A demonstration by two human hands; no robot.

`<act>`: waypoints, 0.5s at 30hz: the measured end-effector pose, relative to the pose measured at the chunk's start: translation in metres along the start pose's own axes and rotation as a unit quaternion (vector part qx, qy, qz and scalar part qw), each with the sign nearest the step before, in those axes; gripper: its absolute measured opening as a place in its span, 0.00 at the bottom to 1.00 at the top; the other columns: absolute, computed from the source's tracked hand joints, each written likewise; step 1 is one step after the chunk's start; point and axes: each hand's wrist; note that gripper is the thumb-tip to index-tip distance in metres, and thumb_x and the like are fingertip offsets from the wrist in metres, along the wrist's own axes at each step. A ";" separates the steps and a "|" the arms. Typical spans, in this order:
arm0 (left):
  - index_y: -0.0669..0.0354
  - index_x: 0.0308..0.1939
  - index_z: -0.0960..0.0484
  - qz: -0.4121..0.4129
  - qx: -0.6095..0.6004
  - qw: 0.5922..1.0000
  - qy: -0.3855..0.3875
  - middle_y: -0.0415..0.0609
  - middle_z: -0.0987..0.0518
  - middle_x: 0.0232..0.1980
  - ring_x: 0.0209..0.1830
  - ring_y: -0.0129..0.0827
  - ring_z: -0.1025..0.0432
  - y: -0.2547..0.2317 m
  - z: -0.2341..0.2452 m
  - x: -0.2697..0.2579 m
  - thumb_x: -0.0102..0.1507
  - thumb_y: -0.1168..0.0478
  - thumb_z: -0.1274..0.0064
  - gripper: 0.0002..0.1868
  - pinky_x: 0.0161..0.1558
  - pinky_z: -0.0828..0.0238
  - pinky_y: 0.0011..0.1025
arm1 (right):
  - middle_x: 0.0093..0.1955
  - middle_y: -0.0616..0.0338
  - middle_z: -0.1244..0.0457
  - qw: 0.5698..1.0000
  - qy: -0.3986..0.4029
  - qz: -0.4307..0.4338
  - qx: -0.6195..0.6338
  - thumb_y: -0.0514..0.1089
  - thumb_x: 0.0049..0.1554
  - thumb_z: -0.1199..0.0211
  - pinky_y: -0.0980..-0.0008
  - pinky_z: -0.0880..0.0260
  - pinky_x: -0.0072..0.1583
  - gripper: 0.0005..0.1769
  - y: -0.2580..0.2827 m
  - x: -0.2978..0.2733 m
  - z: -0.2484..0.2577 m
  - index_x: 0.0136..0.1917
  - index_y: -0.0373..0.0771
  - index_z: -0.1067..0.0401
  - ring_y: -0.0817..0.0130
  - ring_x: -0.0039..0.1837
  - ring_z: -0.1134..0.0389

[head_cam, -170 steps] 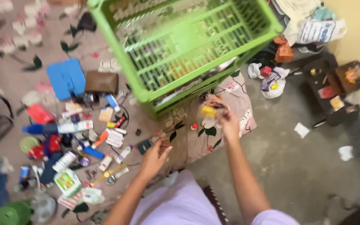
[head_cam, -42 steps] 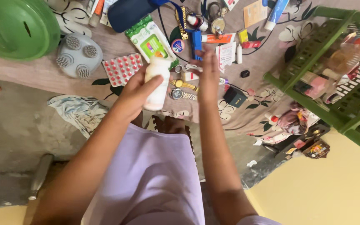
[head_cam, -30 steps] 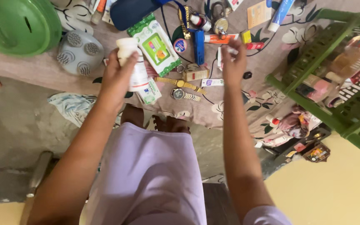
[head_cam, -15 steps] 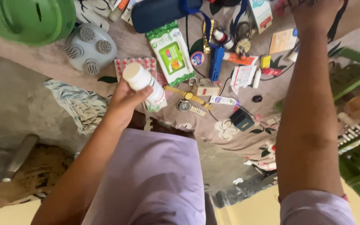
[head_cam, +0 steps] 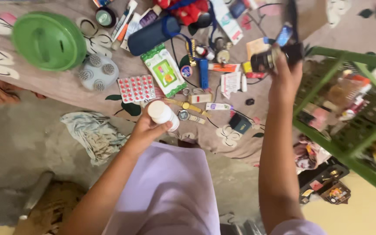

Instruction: The person organizes various small items from a cluttered bed into a green plastic basket. They pick up items such as a yellow pouch, watches, bottles, and tubes, and place them into the basket.

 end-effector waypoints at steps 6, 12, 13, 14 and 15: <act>0.55 0.70 0.33 -0.031 0.114 0.988 0.095 0.42 0.24 0.62 0.62 0.28 0.31 -0.036 -0.054 -0.026 0.60 0.64 0.36 0.35 0.64 0.33 0.31 | 0.75 0.40 0.39 0.965 0.141 0.074 0.206 0.47 0.61 0.31 0.43 0.36 0.78 0.34 0.178 -0.182 0.011 0.75 0.38 0.41 0.51 0.73 0.36; 0.56 0.71 0.33 -0.075 0.123 0.977 0.159 0.44 0.24 0.62 0.62 0.30 0.29 -0.024 -0.112 -0.037 0.60 0.63 0.36 0.36 0.64 0.33 0.33 | 0.71 0.43 0.38 0.947 0.139 0.192 0.216 0.44 0.56 0.26 0.47 0.38 0.78 0.39 0.264 -0.256 0.086 0.76 0.35 0.40 0.48 0.74 0.36; 0.57 0.71 0.34 -0.107 0.137 0.970 0.169 0.44 0.24 0.63 0.63 0.31 0.30 -0.019 -0.123 -0.034 0.60 0.63 0.36 0.37 0.64 0.34 0.34 | 0.70 0.43 0.38 0.946 0.130 0.217 0.205 0.44 0.56 0.26 0.47 0.39 0.79 0.40 0.268 -0.270 0.103 0.76 0.34 0.39 0.49 0.76 0.37; 0.57 0.70 0.33 -0.118 0.135 0.970 0.165 0.45 0.23 0.63 0.63 0.31 0.29 -0.014 -0.136 -0.033 0.60 0.62 0.37 0.35 0.64 0.33 0.34 | 0.69 0.43 0.38 0.943 0.122 0.243 0.192 0.43 0.56 0.25 0.48 0.40 0.80 0.40 0.273 -0.281 0.124 0.76 0.33 0.39 0.51 0.77 0.38; 0.57 0.70 0.33 -0.129 0.131 0.969 0.162 0.46 0.22 0.63 0.63 0.32 0.28 -0.008 -0.151 -0.033 0.61 0.62 0.38 0.34 0.64 0.32 0.34 | 0.69 0.42 0.38 0.941 0.120 0.253 0.190 0.43 0.54 0.25 0.48 0.38 0.76 0.41 0.279 -0.289 0.147 0.74 0.34 0.39 0.49 0.75 0.36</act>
Point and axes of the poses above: each hand's wrist, its own x-axis towards the middle knuckle, its own z-axis out of the back of the hand, y = z × x
